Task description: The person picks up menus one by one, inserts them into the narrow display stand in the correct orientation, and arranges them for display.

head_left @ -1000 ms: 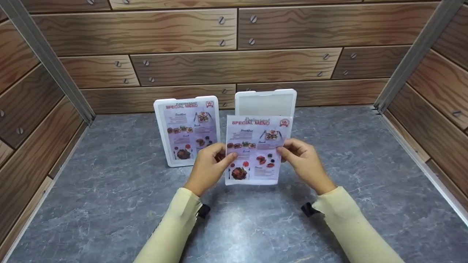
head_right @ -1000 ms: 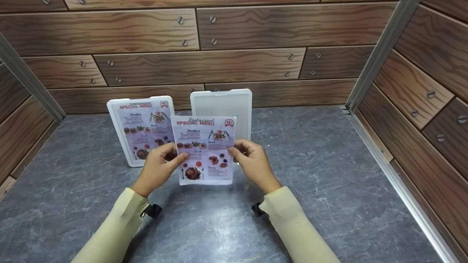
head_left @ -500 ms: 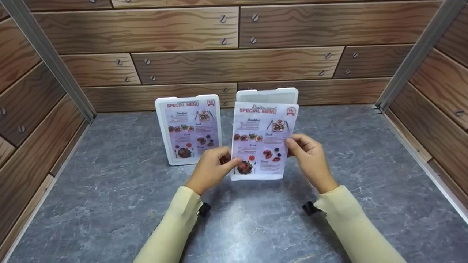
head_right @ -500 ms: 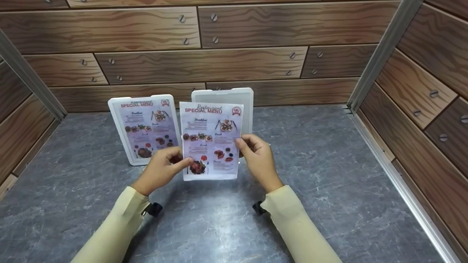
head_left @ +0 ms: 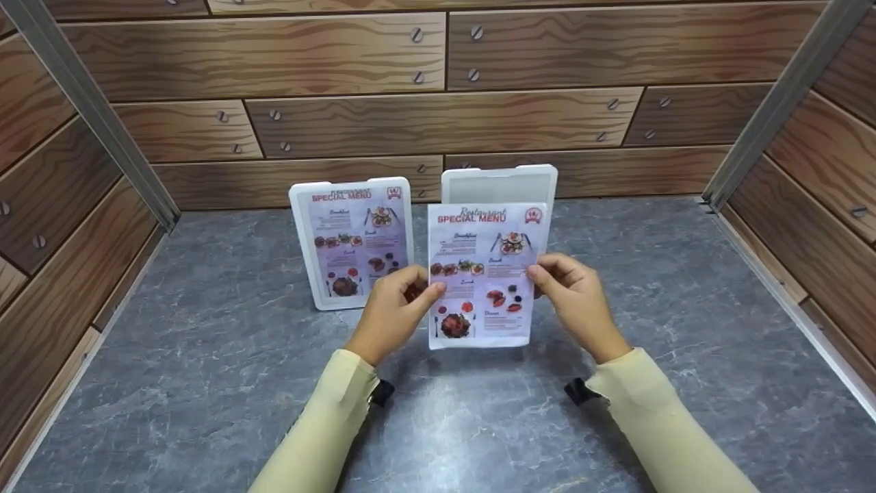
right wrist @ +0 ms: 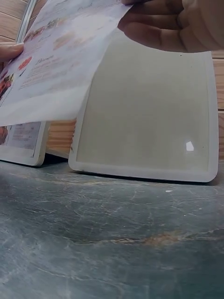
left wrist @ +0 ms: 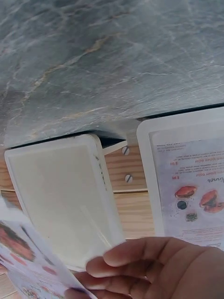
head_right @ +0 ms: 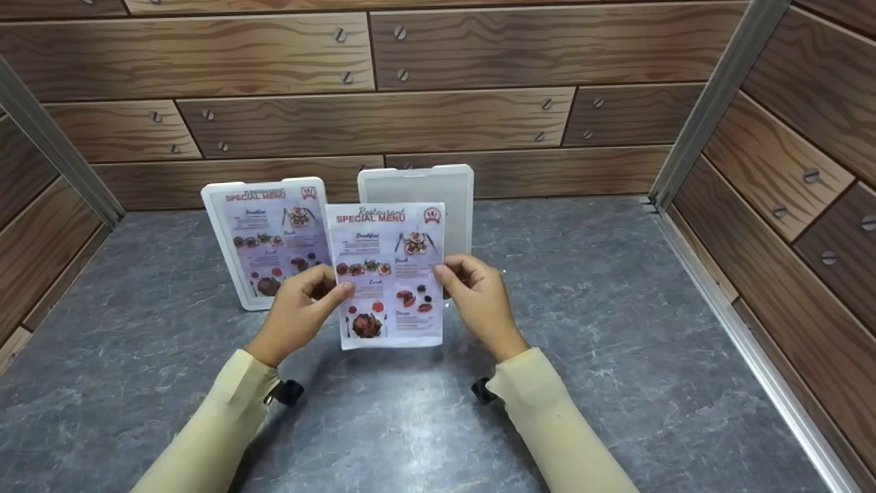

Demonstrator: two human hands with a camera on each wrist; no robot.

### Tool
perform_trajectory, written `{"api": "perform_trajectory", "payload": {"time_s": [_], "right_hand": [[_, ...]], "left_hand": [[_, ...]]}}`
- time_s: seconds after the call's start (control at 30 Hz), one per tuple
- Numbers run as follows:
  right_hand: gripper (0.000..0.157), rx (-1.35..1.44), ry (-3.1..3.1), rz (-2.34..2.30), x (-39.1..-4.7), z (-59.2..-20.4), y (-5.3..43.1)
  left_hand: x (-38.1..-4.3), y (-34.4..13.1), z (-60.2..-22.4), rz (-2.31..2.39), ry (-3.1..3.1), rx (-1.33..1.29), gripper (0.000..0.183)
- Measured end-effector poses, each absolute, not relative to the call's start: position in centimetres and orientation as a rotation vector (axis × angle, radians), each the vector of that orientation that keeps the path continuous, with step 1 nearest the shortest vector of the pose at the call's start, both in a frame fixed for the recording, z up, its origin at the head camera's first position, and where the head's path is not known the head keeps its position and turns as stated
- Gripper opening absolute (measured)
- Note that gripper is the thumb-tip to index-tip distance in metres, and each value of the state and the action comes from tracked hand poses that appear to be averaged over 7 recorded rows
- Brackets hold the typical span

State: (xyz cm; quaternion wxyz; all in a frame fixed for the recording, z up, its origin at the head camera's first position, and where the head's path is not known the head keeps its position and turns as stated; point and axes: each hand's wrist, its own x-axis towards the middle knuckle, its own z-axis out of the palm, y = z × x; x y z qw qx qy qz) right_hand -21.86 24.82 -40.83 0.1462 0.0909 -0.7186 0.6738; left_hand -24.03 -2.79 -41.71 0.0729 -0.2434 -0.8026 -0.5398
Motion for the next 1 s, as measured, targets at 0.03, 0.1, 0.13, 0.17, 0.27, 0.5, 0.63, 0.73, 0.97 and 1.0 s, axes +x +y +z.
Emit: {"api": "perform_trajectory", "payload": {"time_s": [0.03,0.1,0.13,0.17,0.27,0.5,0.63,0.73,0.97,1.0], "right_hand": [[0.013,0.263,-2.065,1.955,-21.88,-40.85,24.82],[0.012,0.261,-2.063,1.973,-21.91,-40.89,24.83],[0.012,0.259,-2.068,1.972,-21.92,-40.91,24.84],[0.012,0.257,-2.073,1.966,-21.95,-40.94,24.85],[0.011,0.259,-2.088,1.944,-22.0,-41.08,24.89],[0.012,0.278,-2.17,1.903,-22.0,-41.39,24.96],[0.013,0.266,-2.207,1.905,-22.04,-41.45,24.92],[0.012,0.236,-2.21,1.881,-22.11,-41.43,24.88],[0.011,0.182,-2.142,1.856,-22.09,-41.15,24.85],[0.011,0.178,-2.128,1.861,-22.08,-41.1,24.84]], "left_hand": [[-24.06,-2.78,-41.69,-1.625,-2.397,-0.721,0.019],[-24.11,-2.73,-41.67,-1.62,-2.383,-0.71,0.019],[-24.12,-2.72,-41.68,-1.62,-2.385,-0.703,0.018],[-24.12,-2.71,-41.68,-1.617,-2.391,-0.697,0.018],[-24.14,-2.68,-41.76,-1.603,-2.403,-0.695,0.018],[-24.29,-2.66,-41.81,-1.619,-2.332,-0.644,0.017],[-24.25,-2.7,-41.69,-1.628,-2.301,-0.619,0.014],[-24.17,-2.68,-41.65,-1.628,-2.306,-0.626,0.014],[-24.14,-2.69,-41.69,-1.599,-2.36,-0.683,0.014],[-24.15,-2.69,-41.68,-1.589,-2.369,-0.693,0.014]]}}
